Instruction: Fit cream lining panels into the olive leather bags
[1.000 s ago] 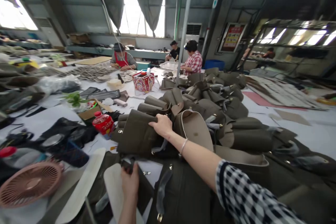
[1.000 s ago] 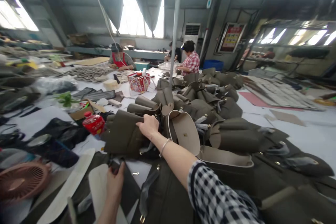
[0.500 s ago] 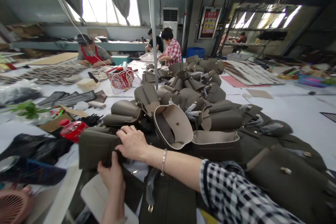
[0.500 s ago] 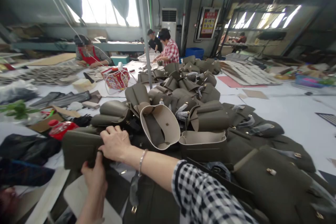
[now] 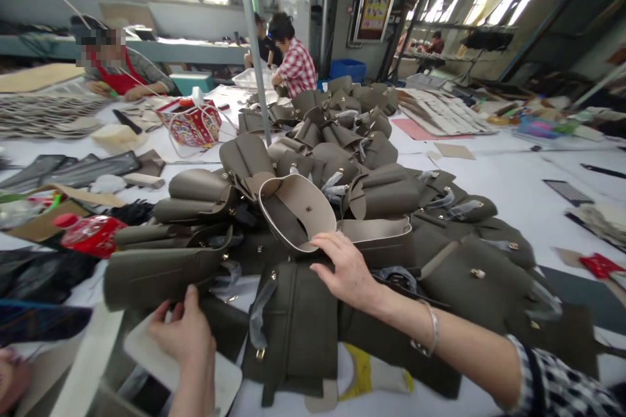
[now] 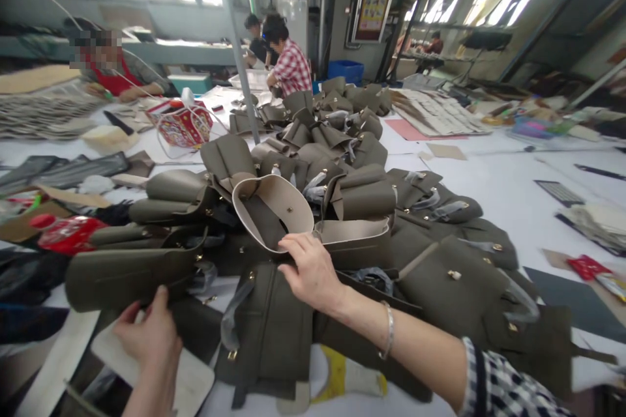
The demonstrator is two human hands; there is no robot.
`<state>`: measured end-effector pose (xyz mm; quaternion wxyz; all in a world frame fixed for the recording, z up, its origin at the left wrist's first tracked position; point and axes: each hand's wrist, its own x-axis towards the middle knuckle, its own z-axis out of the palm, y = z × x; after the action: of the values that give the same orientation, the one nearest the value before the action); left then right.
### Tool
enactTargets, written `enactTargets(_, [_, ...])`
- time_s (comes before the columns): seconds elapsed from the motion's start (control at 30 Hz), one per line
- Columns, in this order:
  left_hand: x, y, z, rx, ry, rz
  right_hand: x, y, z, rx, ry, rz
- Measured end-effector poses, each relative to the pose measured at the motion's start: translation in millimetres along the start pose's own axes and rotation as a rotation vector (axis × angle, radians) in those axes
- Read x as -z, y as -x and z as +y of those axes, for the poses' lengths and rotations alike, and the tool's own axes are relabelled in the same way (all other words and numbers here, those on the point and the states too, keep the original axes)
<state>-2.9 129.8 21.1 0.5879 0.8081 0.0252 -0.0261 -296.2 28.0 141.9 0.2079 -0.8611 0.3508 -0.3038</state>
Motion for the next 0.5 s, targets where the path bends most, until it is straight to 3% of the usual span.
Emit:
enactTargets(0.13, [12.4, 17, -2, -0.108, -0.078, -0.098, 18, 38, 3, -0.164, -0.080, -0.060])
enactTargets(0.23, [25.7, 38, -5, -0.173, -0.139, -0.266, 13, 77, 10, -0.388, -0.179, -0.175])
enactTargets(0.3, [31.4, 52, -11, -0.263, -0.198, -0.405, -4, 104, 20, -0.604, -0.315, -0.207])
enactTargets(0.4, [32.3, 70, -23, -0.434, -0.317, -0.618, -42, 137, 35, -0.978, -0.614, -0.116])
enactTargets(0.5, [27.7, 81, -33, -0.382, -0.449, -0.823, -73, 149, 38, -1.132, -0.767, -0.077])
